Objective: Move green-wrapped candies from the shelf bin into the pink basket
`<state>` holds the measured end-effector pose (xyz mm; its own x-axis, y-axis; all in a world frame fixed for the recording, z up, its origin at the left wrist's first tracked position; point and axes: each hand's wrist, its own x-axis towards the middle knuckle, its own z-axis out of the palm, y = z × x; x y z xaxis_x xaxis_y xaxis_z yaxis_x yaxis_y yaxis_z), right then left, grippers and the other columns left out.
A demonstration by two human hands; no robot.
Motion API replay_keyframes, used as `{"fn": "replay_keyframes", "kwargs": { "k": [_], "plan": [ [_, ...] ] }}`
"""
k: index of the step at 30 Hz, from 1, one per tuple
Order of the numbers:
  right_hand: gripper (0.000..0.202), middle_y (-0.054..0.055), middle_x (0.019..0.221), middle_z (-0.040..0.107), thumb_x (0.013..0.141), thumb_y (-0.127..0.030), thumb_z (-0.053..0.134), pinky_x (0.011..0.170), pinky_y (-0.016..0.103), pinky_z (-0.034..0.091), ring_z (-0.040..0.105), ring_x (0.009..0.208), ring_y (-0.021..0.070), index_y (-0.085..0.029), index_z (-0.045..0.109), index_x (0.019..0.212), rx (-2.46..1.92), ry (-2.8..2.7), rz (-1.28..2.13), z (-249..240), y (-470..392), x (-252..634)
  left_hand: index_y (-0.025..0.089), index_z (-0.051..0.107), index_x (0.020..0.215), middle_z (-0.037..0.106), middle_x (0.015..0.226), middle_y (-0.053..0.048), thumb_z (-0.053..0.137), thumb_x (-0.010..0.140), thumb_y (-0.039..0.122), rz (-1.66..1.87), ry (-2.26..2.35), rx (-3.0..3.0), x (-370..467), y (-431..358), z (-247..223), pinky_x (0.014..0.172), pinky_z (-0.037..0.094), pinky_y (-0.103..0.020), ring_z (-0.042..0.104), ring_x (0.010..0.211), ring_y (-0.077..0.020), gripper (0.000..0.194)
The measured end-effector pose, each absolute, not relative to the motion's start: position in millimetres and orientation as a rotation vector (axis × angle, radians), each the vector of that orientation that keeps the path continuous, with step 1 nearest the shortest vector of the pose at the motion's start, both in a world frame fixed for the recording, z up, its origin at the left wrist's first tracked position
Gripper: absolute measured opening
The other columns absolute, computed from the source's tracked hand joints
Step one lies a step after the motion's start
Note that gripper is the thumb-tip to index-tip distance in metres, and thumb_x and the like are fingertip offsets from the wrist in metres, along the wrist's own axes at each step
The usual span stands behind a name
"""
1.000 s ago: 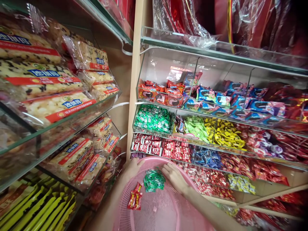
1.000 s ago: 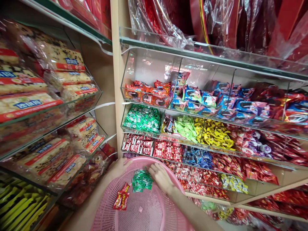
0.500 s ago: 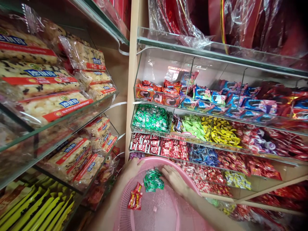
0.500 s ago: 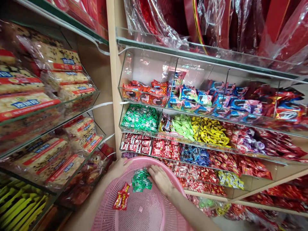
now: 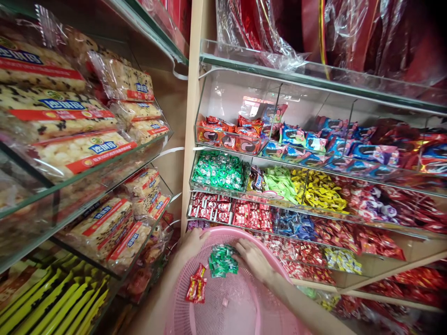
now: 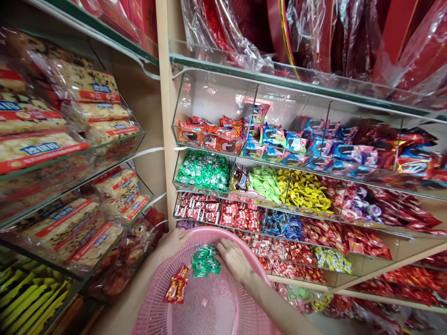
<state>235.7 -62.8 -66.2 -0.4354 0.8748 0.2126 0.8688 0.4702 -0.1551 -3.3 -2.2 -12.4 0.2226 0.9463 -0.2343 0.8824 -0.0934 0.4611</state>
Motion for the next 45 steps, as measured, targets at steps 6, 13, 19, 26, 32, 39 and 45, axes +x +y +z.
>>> {"fn": "replay_keyframes", "kwargs": {
  "k": [6, 13, 19, 26, 32, 39, 45],
  "plan": [
    [0.016, 0.008, 0.107, 0.063, 0.095, -0.025, 0.05, 0.083, 0.036, 0.053, 0.063, 0.098, 0.0231, -0.02, 0.057, 0.108, -1.525, -2.474, 0.015, -65, -60, 233, 0.021, 0.066, 0.104, 0.071, 0.109, -0.013, 0.031, 0.092, 0.052, 0.145, 1.692, 2.0, -4, -3, -10, 0.073, 0.044, -0.03, 0.067, 0.101, -0.0291, 0.049],
    [0.015, 0.006, 0.104, 0.064, 0.096, -0.028, 0.048, 0.082, 0.034, 0.052, 0.063, 0.096, 0.0217, -0.022, 0.057, 0.106, -1.517, -2.463, -0.025, -67, -59, 236, 0.021, 0.067, 0.104, 0.072, 0.108, -0.013, 0.032, 0.092, 0.053, 0.144, 1.69, 1.972, -4, -5, -3, 0.073, 0.045, -0.029, 0.067, 0.102, -0.0291, 0.048],
    [0.023, 0.008, 0.1, 0.064, 0.098, -0.034, 0.043, 0.08, 0.032, 0.05, 0.063, 0.093, 0.0211, -0.019, 0.059, 0.101, -1.561, -2.483, -0.021, -60, -58, 232, 0.021, 0.067, 0.103, 0.071, 0.109, -0.013, 0.032, 0.092, 0.052, 0.178, 1.692, 1.991, -2, -5, -4, 0.074, 0.045, -0.031, 0.067, 0.102, -0.0295, 0.048],
    [0.031, 0.007, 0.099, 0.065, 0.1, -0.022, 0.033, 0.081, 0.029, 0.048, 0.062, 0.092, 0.0193, -0.019, 0.062, 0.092, -1.605, -2.497, 0.009, -53, -57, 226, 0.021, 0.067, 0.101, 0.072, 0.105, -0.012, 0.033, 0.092, 0.053, 0.19, 1.697, 1.979, -6, -3, -14, 0.072, 0.044, -0.029, 0.068, 0.099, -0.0278, 0.048],
    [0.028, 0.007, 0.101, 0.064, 0.099, -0.019, 0.035, 0.083, 0.031, 0.048, 0.061, 0.094, 0.0208, -0.016, 0.062, 0.091, -1.611, -2.556, 0.02, -59, -58, 226, 0.02, 0.067, 0.099, 0.072, 0.107, -0.013, 0.032, 0.092, 0.053, 0.184, 1.698, 1.996, -5, -3, -14, 0.071, 0.043, -0.029, 0.067, 0.099, -0.0284, 0.049],
    [0.024, 0.008, 0.112, 0.063, 0.099, -0.024, 0.039, 0.087, 0.032, 0.047, 0.06, 0.102, 0.0208, -0.018, 0.062, 0.101, -1.608, -2.522, 0.019, -63, -60, 231, 0.02, 0.067, 0.103, 0.072, 0.105, -0.013, 0.031, 0.092, 0.055, 0.186, 1.699, 1.987, -4, -3, -15, 0.071, 0.042, -0.028, 0.067, 0.101, -0.0279, 0.051],
    [0.029, 0.007, 0.108, 0.064, 0.099, -0.021, 0.035, 0.084, 0.029, 0.046, 0.06, 0.099, 0.0203, -0.019, 0.063, 0.091, -1.698, -2.497, 0.074, -60, -61, 229, 0.021, 0.067, 0.1, 0.072, 0.105, -0.012, 0.031, 0.092, 0.055, 0.183, 1.687, 2.019, -3, -1, -16, 0.071, 0.043, -0.029, 0.067, 0.099, -0.0274, 0.05]
  ]
}}
